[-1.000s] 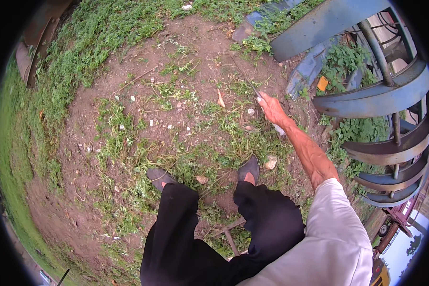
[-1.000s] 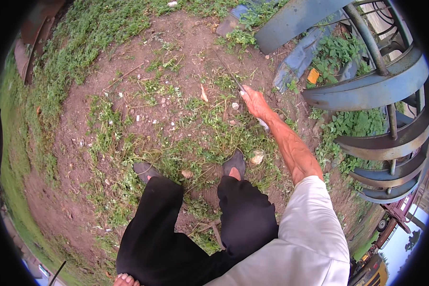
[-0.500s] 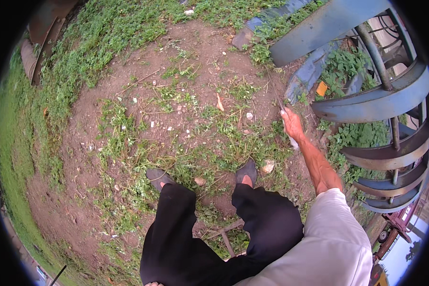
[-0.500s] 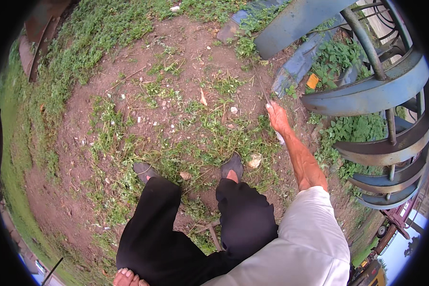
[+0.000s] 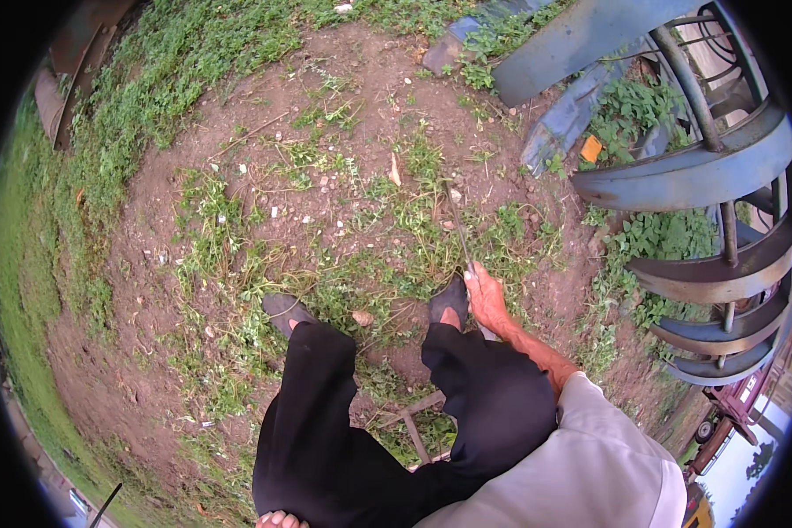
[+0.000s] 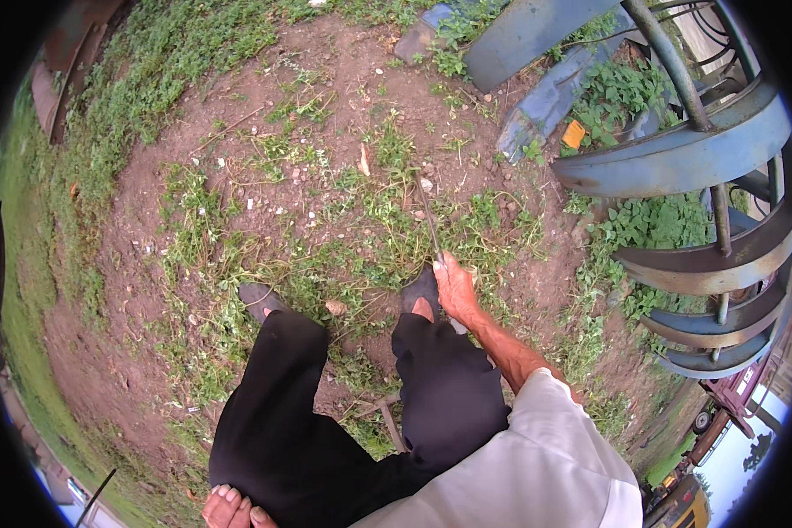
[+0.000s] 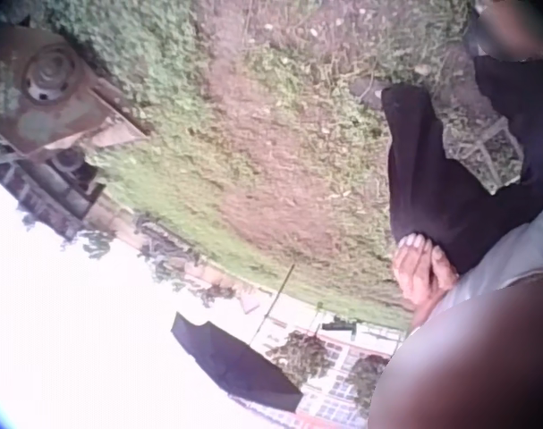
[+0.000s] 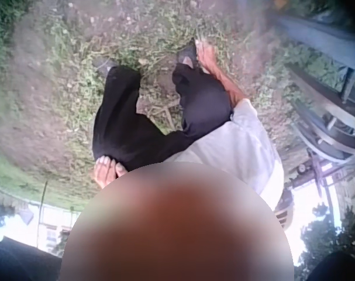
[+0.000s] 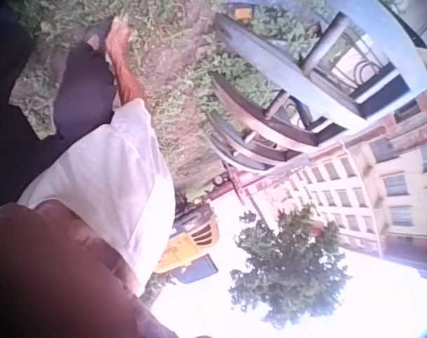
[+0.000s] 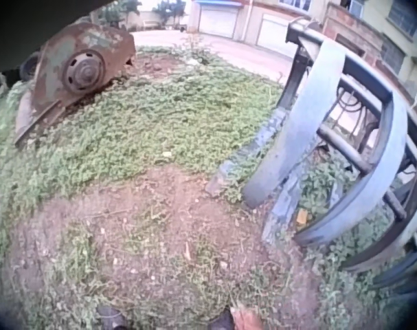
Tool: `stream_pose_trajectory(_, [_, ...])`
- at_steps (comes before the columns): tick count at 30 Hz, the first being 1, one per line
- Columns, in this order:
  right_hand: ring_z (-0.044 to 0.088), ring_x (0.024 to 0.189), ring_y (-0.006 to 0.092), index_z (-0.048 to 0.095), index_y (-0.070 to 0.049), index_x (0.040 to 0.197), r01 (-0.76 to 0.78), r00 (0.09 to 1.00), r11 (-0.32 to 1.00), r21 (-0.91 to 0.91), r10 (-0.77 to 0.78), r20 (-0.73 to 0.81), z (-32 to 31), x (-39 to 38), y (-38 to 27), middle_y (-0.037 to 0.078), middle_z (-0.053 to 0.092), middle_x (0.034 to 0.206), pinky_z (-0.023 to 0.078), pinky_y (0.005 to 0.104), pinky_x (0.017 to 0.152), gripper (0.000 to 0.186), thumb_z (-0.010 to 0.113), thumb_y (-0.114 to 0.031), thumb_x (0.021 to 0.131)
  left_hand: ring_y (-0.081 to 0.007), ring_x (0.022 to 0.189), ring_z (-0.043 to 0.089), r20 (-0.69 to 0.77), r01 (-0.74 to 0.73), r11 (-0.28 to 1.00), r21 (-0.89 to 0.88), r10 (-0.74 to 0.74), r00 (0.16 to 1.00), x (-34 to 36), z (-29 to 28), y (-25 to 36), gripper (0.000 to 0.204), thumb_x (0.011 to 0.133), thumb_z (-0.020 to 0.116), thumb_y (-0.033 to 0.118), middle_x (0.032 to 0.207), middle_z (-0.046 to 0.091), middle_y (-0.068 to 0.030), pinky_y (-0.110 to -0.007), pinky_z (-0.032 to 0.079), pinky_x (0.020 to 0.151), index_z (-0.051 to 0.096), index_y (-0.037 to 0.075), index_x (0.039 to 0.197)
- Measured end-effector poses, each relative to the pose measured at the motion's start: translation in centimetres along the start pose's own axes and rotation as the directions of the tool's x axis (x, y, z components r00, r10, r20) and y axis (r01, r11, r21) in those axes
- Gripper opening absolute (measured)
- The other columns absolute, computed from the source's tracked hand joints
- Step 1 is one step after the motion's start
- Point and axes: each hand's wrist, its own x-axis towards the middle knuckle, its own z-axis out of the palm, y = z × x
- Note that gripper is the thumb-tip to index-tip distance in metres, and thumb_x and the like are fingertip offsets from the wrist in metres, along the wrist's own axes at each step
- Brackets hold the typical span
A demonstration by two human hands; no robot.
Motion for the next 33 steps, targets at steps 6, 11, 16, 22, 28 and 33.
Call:
stream_pose_trajectory(6, [0.062, 0.08, 0.0255, 0.051, -0.001, 0.138, 0.109, 0.993, 0.992, -0.067, -0.106, 0.056, 0.0, -2.7, 5.1, 0.016, 0.064, 0.088, 0.05, 0.0371, 0.072, 0.044, 0.055, -0.026, 0.102, -0.0327, 0.066, 0.065, 0.064, 0.099, 0.995, 0.008, -0.1, 0.993, 0.8, -0.7, 0.4, 0.005, 0.08, 0.064, -0.003, 0.069, 0.065, -0.0214, -0.045, 0.056, 0.065, 0.065, -0.007, 0.079])
stream_pose_trajectory(11, [0.069, 0.082, 0.0341, 0.048, 0.0, 0.142, 0.037, 0.999, 0.968, -0.248, -0.044, -0.024, -2.3, 0.0, 0.1, 0.023, 0.07, 0.095, 0.054, 0.0425, 0.077, 0.049, 0.056, -0.027, 0.101, -0.0331, 0.069, 0.066, 0.016, 0.085, 0.995, -0.042, -0.085, 0.996, 0.7, -0.2, 0.3, 0.005, 0.079, 0.064, -0.004, 0.073, 0.067, -0.0206, -0.045, 0.057, 0.069, 0.066, -0.007, 0.082])
stream_pose_trajectory(16, [0.069, 0.08, 0.0325, 0.047, 0.0, 0.143, 0.231, 0.959, 0.952, -0.2, -0.257, -0.116, -2.4, 8.4, -7.1, 0.023, 0.068, 0.091, 0.053, 0.0426, 0.074, 0.051, 0.056, -0.027, 0.101, -0.034, 0.08, 0.067, 0.159, 0.36, 0.932, -0.05, -0.349, 0.924, 2.4, -1.2, 0.4, 0.011, 0.079, 0.067, 0.001, 0.086, 0.068, -0.0198, -0.046, 0.057, 0.08, 0.068, -0.006, 0.087])
stream_pose_trajectory(22, [0.068, 0.074, 0.0389, 0.048, 0.005, 0.139, 0.416, 0.897, 0.869, -0.268, -0.441, -0.035, 2.1, 22.6, -18.8, 0.027, 0.066, 0.081, 0.051, 0.048, 0.068, 0.05, 0.055, -0.024, 0.099, -0.0345, 0.081, 0.067, 0.193, 0.414, 0.908, -0.067, -0.396, 0.898, 3.4, -1.6, -0.9, 0.012, 0.079, 0.068, 0.0, 0.087, 0.069, -0.0201, -0.048, 0.056, 0.082, 0.068, -0.006, 0.089])
stream_pose_trajectory(28, [0.067, 0.088, 0.049, 0.054, 0.008, 0.117, 0.416, 0.886, 0.83, -0.371, -0.462, -0.039, 12.0, 33.6, -28.9, 0.033, 0.066, 0.09, 0.05, 0.0558, 0.076, 0.038, 0.05, -0.025, 0.099, -0.0344, 0.083, 0.066, 0.227, 0.467, 0.882, -0.058, -0.444, 0.867, 4.2, -1.6, -2.5, 0.012, 0.082, 0.067, 0.002, 0.089, 0.069, -0.0197, -0.049, 0.055, 0.084, 0.068, -0.007, 0.091])
stream_pose_trajectory(33, [0.065, 0.091, 0.0527, 0.051, 0.009, 0.123, 0.451, 0.869, 0.821, -0.35, -0.493, -0.037, 17.1, 33.8, -32.5, 0.035, 0.066, 0.093, 0.052, 0.0567, 0.081, 0.042, 0.047, -0.025, 0.1, -0.0345, 0.086, 0.066, 0.264, 0.525, 0.85, -0.031, -0.5, 0.825, 5.0, -2.5, -3.3, 0.013, 0.083, 0.065, 0.002, 0.092, 0.068, -0.0196, -0.049, 0.055, 0.086, 0.067, -0.007, 0.092])
